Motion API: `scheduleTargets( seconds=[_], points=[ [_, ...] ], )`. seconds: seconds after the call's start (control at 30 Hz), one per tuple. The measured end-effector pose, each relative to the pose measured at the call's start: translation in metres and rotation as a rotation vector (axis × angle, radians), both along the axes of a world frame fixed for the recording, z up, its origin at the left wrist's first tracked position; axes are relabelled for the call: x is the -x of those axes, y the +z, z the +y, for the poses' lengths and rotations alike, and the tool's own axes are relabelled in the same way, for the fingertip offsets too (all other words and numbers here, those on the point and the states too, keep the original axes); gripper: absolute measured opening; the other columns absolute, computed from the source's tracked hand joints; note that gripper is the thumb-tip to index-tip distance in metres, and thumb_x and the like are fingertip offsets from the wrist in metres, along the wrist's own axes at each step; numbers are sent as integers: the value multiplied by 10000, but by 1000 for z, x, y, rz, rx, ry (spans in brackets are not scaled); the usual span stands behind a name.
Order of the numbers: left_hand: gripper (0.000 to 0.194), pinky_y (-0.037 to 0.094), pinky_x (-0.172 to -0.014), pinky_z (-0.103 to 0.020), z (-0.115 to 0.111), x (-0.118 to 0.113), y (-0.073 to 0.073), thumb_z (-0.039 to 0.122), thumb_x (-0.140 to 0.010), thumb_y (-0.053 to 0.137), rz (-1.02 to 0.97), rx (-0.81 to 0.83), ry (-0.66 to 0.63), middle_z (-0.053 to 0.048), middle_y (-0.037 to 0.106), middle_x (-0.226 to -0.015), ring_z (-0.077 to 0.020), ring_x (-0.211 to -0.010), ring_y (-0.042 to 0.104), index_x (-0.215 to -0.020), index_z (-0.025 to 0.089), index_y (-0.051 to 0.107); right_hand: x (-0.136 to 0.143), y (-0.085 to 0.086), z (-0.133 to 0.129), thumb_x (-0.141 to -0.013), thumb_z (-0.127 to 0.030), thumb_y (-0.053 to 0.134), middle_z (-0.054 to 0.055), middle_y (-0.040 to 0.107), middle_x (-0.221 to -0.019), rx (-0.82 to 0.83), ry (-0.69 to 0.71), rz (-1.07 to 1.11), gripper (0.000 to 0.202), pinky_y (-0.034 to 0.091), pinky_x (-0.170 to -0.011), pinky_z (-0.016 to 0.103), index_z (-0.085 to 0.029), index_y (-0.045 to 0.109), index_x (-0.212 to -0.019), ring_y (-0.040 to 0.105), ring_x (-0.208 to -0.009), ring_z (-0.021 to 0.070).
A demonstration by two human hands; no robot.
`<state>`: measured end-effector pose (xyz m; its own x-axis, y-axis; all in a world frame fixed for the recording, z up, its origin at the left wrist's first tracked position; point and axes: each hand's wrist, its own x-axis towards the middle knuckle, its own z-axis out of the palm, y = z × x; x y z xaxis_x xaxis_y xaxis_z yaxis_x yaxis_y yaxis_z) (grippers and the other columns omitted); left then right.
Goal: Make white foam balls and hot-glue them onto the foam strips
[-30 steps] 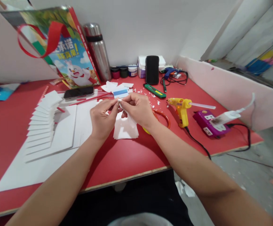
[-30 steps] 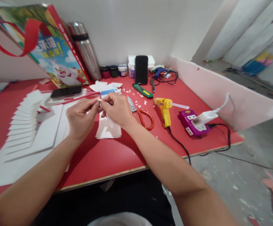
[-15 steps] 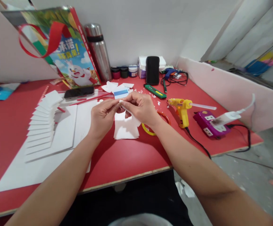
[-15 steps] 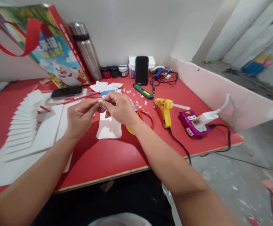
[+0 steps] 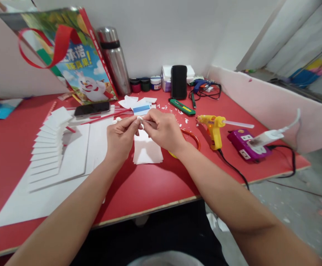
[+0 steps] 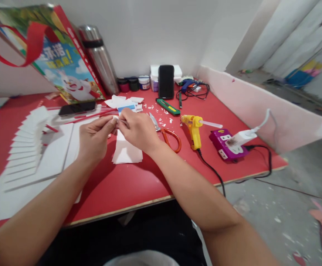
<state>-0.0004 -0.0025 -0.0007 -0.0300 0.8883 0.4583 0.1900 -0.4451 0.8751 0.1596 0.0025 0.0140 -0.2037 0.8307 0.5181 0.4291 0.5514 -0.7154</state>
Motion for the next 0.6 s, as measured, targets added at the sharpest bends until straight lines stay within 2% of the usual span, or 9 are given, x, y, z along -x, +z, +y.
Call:
scheduleTargets(
  seconds=[0.07, 0.13, 0.27, 0.33, 0.43, 0.6],
  points=[
    [118, 499, -618, -279, 1, 1, -1, 271, -892, 720, -12, 1, -1, -8, 725, -734, -131, -609, 566, -928, 232, 826, 0, 1, -1, -935, -211, 607, 1, 638, -701, -31, -17, -47, 150, 427, -650, 274, -204, 582, -787, 575, -653, 136],
    [131, 509, -621, -278, 2, 2, -1, 288, -896, 719, 11, -20, -2, -14, 734, -759, -139, -637, 587, -953, 237, 825, 0, 3, 0, -933, -272, 637, 12, 677, -748, 64, 26, 60, 152, 452, -637, 267, -206, 589, -805, 614, -666, 142],
    [160, 509, -611, -269, 3, 7, 1, 317, -923, 690, 87, -53, 2, -25, 731, -777, -146, -663, 600, -969, 236, 820, 0, 7, 7, -890, -556, 693, 35, 703, -723, 518, 189, 458, 403, 513, -524, 257, -202, 569, -745, 678, -580, 153],
    [157, 505, -622, -270, 3, 9, 2, 299, -930, 680, 123, -69, 4, -22, 722, -773, -143, -663, 598, -963, 234, 818, -1, 9, 9, -859, -593, 722, 40, 706, -695, 676, 239, 573, 447, 534, -502, 254, -193, 576, -724, 685, -546, 151],
    [152, 501, -639, -272, 4, 11, 2, 281, -932, 677, 159, -90, 8, -19, 714, -784, -142, -678, 604, -975, 236, 816, -3, 9, 11, -783, -517, 831, 37, 727, -686, 741, 272, 642, 410, 535, -481, 236, -176, 612, -722, 659, -505, 126],
    [173, 487, -608, -276, 5, 12, 1, 310, -942, 665, 176, -104, -4, -28, 707, -788, -147, -665, 594, -985, 238, 817, -4, 7, 11, -731, -443, 884, 11, 726, -658, 718, 278, 634, 368, 466, -438, 203, -166, 643, -712, 568, -453, 76]
  ],
)
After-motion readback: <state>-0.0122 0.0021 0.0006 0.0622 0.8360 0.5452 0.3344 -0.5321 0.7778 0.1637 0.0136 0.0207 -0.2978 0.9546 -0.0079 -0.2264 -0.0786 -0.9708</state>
